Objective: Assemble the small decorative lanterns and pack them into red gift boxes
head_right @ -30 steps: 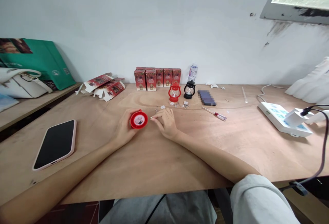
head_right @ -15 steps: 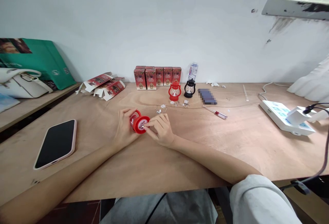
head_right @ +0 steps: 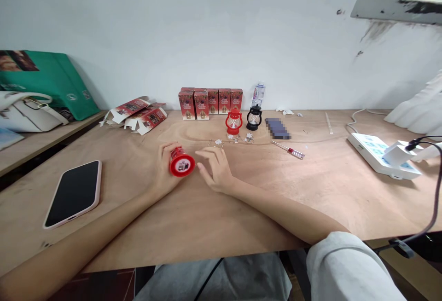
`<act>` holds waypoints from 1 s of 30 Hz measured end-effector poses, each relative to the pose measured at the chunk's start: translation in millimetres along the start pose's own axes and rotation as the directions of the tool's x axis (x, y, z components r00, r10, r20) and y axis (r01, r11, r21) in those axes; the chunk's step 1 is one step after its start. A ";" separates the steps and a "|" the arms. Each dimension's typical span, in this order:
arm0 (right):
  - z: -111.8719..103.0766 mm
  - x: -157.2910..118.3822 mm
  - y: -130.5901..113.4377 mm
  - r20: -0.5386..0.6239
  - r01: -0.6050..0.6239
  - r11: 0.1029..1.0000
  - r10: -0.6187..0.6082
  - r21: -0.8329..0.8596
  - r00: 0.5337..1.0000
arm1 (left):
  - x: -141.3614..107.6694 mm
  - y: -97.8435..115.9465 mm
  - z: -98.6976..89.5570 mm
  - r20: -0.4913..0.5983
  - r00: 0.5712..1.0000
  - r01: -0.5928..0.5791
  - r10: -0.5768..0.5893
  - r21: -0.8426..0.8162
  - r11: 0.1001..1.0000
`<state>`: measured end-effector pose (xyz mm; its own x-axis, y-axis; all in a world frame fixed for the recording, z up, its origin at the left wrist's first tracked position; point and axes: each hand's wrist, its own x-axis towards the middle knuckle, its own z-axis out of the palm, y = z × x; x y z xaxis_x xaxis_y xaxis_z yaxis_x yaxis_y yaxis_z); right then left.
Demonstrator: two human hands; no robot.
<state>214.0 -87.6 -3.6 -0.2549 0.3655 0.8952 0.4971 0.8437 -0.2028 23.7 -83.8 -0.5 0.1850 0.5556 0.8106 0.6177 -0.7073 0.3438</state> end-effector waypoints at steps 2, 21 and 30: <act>0.5 1.6 16.8 0.013 -0.146 0.986 0.148 -0.078 0.989 | 1.5 0.0 0.2 -0.022 0.999 0.035 -0.035 -0.024 0.999; -1.6 13.4 68.4 0.522 -0.151 0.866 0.417 -0.477 0.744 | 0.6 1.4 1.1 0.002 0.998 0.057 -0.057 -0.015 0.998; -1.2 13.3 69.3 0.495 -0.294 0.890 0.441 -0.348 0.749 | 0.6 1.4 0.5 0.027 0.998 0.058 -0.058 -0.011 0.998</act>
<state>246.1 -24.8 -5.2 -0.3825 0.8402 0.3843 0.8059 0.5069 -0.3059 25.0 -84.3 0.3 0.1692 0.6069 0.7765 0.6190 -0.6786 0.3955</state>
